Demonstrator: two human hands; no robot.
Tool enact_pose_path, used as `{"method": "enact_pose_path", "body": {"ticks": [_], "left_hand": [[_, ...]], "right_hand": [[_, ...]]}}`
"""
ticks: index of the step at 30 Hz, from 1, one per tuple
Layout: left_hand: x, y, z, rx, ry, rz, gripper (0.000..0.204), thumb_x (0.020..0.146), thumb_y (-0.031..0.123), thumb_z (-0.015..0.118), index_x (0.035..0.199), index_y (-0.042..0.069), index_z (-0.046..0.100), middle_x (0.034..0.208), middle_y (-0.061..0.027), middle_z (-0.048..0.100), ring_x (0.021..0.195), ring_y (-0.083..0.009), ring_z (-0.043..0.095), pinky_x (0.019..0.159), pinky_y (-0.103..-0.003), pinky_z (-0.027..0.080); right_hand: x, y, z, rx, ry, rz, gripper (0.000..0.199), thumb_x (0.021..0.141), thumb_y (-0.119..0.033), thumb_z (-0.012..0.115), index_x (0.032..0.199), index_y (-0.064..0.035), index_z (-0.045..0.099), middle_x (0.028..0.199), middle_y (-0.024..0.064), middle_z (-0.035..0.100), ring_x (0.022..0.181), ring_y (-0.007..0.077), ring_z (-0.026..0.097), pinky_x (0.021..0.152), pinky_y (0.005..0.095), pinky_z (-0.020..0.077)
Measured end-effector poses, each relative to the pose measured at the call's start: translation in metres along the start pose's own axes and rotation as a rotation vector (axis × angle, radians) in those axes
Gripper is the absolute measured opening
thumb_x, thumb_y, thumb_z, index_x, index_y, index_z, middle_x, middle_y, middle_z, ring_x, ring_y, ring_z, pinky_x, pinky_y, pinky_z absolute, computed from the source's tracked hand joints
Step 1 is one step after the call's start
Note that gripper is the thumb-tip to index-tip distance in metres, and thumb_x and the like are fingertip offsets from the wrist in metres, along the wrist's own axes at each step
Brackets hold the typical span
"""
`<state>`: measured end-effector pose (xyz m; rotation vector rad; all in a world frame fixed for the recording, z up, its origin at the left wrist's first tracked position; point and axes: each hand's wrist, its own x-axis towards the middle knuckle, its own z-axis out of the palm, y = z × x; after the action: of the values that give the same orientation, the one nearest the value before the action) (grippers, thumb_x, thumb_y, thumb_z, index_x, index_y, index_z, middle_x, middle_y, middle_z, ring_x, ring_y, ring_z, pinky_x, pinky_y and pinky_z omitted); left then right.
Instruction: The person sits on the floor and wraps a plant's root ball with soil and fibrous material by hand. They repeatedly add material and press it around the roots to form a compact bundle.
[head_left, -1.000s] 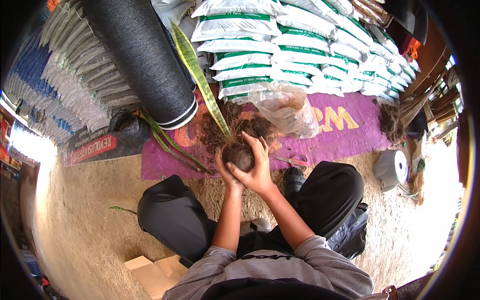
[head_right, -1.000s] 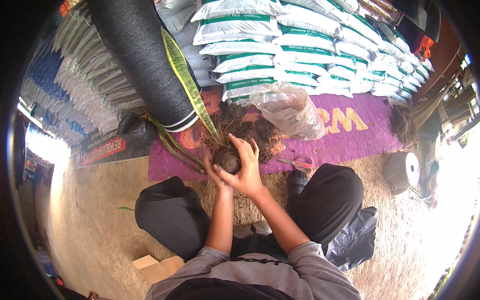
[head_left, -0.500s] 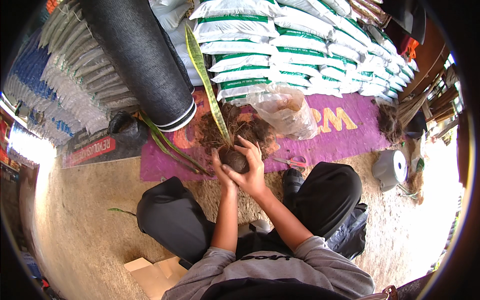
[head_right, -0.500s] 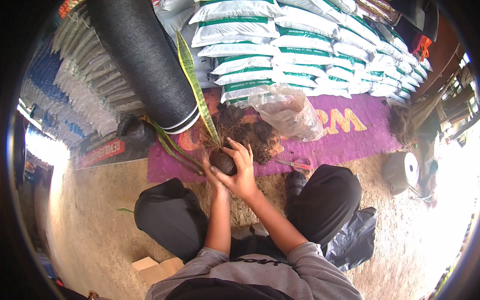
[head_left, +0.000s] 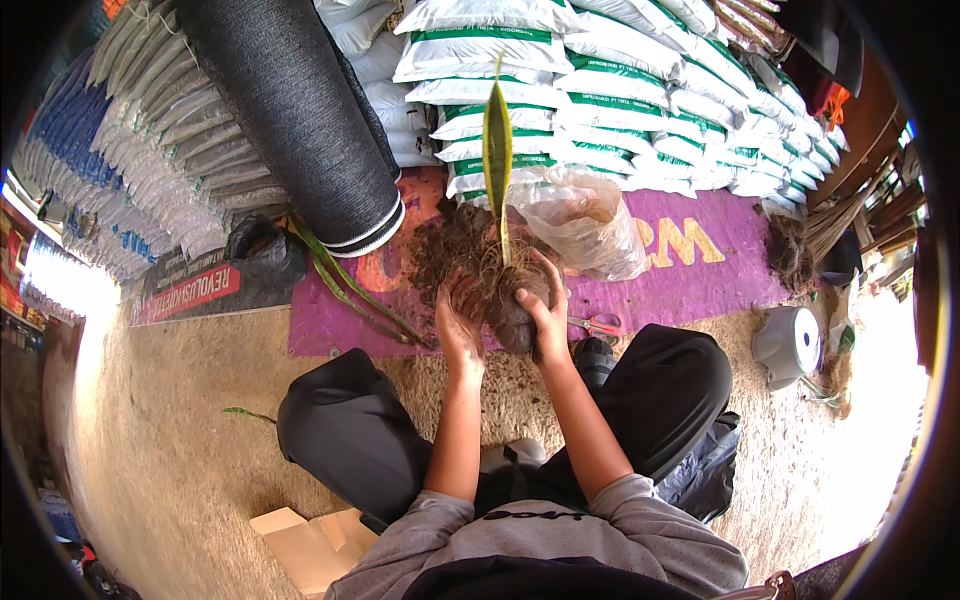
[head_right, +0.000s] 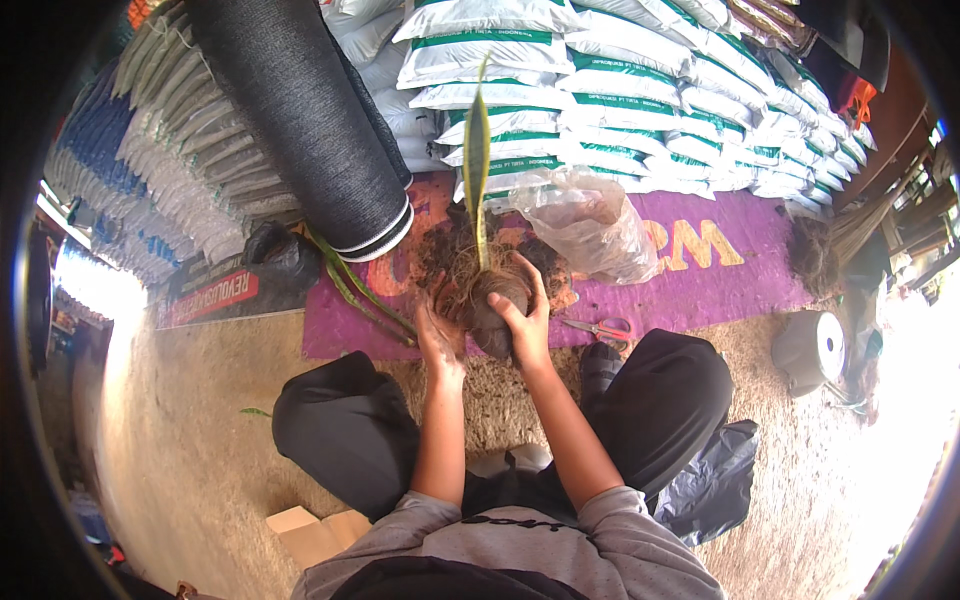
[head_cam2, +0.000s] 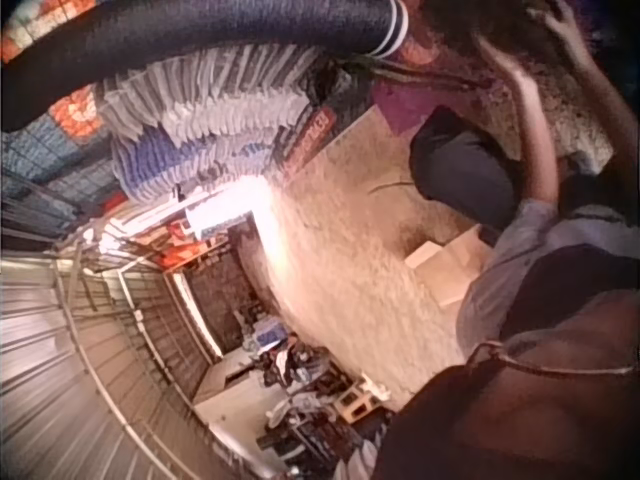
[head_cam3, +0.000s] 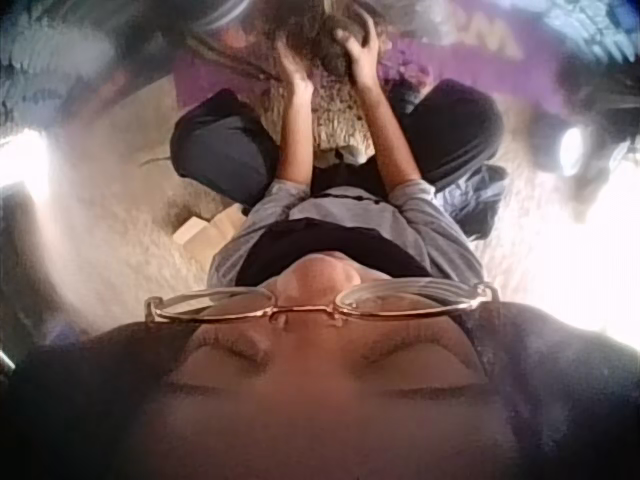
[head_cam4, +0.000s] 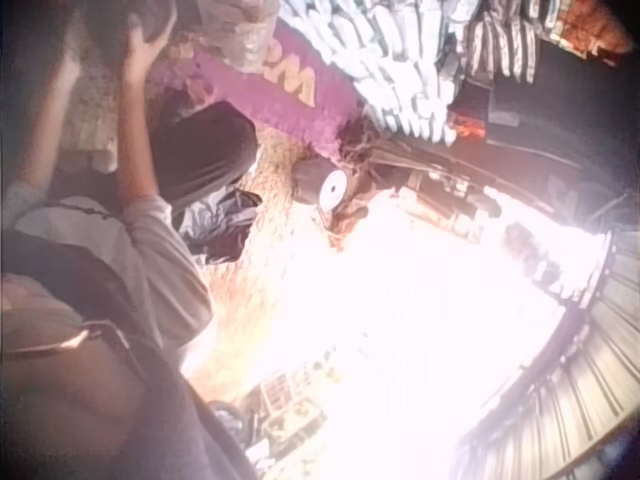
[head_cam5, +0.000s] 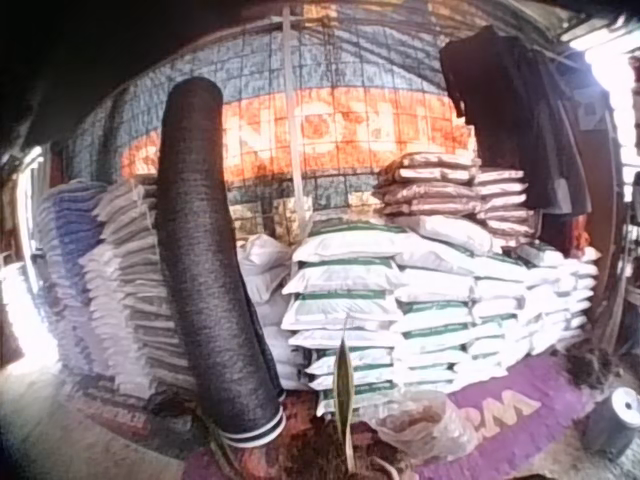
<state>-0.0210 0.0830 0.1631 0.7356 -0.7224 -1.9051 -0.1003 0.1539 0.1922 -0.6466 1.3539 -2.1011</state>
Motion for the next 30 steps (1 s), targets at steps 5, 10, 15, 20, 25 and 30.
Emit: {"method": "enact_pose_path", "body": {"ticks": [5,10,15,20,25,30], "left_hand": [[-0.012,-0.011,-0.001,-0.166,-0.078,-0.225,0.063,0.091,0.054,0.029,0.127,0.004,0.043,0.122,-0.0128,0.050,0.112,-0.0268,0.050,0.097,-0.042,0.039],[-0.013,-0.017,0.003,-0.327,-0.195,-0.355,0.063,0.092,0.055,0.028,0.128,0.006,0.043,0.123,-0.0115,0.050,0.112,-0.0256,0.050,0.098,-0.041,0.039],[-0.020,-0.009,0.013,-0.376,-0.119,-0.328,0.059,0.093,0.052,0.029,0.128,0.007,0.043,0.123,-0.0100,0.050,0.110,-0.0239,0.051,0.099,-0.040,0.038],[-0.017,-0.013,0.011,-0.167,-0.072,-0.094,0.050,0.097,0.040,0.029,0.127,0.003,0.042,0.123,-0.0131,0.048,0.112,-0.0238,0.049,0.098,-0.038,0.038],[-0.022,-0.013,0.016,0.051,-0.130,0.161,0.045,0.096,0.031,0.033,0.129,0.000,0.040,0.129,-0.0157,0.044,0.117,-0.0234,0.046,0.099,-0.037,0.037],[-0.010,-0.017,0.008,-0.112,-0.106,0.081,0.050,0.094,0.039,0.034,0.128,0.004,0.042,0.124,-0.0112,0.048,0.112,-0.0220,0.049,0.095,-0.037,0.039]], "right_hand": [[-0.012,-0.003,0.008,-0.239,-0.168,-0.179,0.079,0.066,-0.027,0.074,0.131,-0.0002,0.038,0.129,0.0132,0.045,0.115,0.0242,0.046,0.098,0.0387,0.0356],[-0.003,0.000,0.004,-0.487,-0.009,-0.497,0.077,0.063,-0.028,0.074,0.128,-0.0037,0.041,0.127,0.0161,0.045,0.123,0.0330,0.036,0.102,0.0460,0.0280],[-0.002,-0.019,0.005,-0.787,0.038,-0.501,0.067,0.068,-0.027,0.073,0.123,-0.0005,0.045,0.123,0.0193,0.046,0.115,0.0346,0.044,0.097,0.0426,0.0357],[-0.007,-0.013,0.020,-0.686,0.000,-0.390,0.057,0.070,-0.024,0.075,0.113,0.0025,0.049,0.113,0.0196,0.051,0.106,0.0332,0.051,0.091,0.0399,0.0405],[0.001,-0.004,0.010,-0.319,0.092,-0.194,0.054,0.068,-0.016,0.077,0.111,0.0019,0.050,0.106,0.0134,0.056,0.098,0.0210,0.055,0.086,0.0329,0.0437],[-0.014,-0.009,0.018,-0.173,-0.005,-0.200,0.051,0.068,-0.012,0.077,0.110,0.0006,0.051,0.101,0.0100,0.058,0.094,0.0169,0.056,0.085,0.0306,0.0448]]}}
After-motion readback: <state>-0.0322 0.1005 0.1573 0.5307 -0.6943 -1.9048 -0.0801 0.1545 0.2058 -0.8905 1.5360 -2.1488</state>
